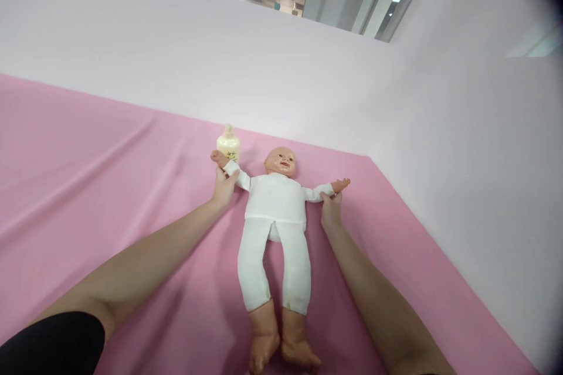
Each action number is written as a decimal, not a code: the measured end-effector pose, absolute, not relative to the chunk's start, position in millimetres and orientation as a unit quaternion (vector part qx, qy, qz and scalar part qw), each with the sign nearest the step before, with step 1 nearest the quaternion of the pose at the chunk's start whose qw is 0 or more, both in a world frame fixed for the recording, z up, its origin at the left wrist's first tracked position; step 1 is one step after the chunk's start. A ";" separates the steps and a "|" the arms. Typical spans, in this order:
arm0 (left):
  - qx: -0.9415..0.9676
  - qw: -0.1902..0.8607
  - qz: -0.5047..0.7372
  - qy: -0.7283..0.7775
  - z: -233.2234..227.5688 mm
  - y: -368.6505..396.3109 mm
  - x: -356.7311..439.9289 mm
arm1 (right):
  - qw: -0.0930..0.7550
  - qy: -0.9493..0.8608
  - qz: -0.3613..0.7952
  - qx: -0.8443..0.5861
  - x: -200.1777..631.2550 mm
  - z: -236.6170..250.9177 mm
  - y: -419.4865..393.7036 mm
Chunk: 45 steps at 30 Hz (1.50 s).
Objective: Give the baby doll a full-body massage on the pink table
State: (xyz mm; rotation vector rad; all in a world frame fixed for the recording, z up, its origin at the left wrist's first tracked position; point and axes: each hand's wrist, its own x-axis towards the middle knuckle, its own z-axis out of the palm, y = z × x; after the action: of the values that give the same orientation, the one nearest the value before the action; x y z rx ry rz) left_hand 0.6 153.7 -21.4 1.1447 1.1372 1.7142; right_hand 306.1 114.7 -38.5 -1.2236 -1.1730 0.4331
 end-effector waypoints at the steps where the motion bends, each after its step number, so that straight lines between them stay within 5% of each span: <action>1: 0.461 0.375 0.665 0.453 -20.7 152.9 0.4 | 0.643 -0.513 0.195 -0.534 303.7 -34.1 112.5; 15: 0.813 0.173 0.417 0.368 -17.9 142.6 9.7 | 0.460 -0.721 0.136 -0.500 287.2 -28.4 105.7; 28: 0.572 0.315 0.634 0.413 -24.9 145.1 10.5 | 0.650 -0.504 0.216 -0.526 301.0 -32.0 114.4; 37: 0.397 0.462 0.669 0.426 -41.1 167.8 -0.5 | 0.658 -0.447 0.250 -0.551 312.1 -52.6 125.9; 45: 0.585 0.371 0.587 0.419 -22.9 147.7 7.3 | 0.615 -0.604 0.160 -0.482 290.2 -15.8 101.7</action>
State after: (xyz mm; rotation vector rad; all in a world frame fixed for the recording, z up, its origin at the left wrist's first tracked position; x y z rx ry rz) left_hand 7.3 147.7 -22.9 1.5003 1.0739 1.5046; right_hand 290.2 101.7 -15.8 -1.1105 -1.3910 0.3683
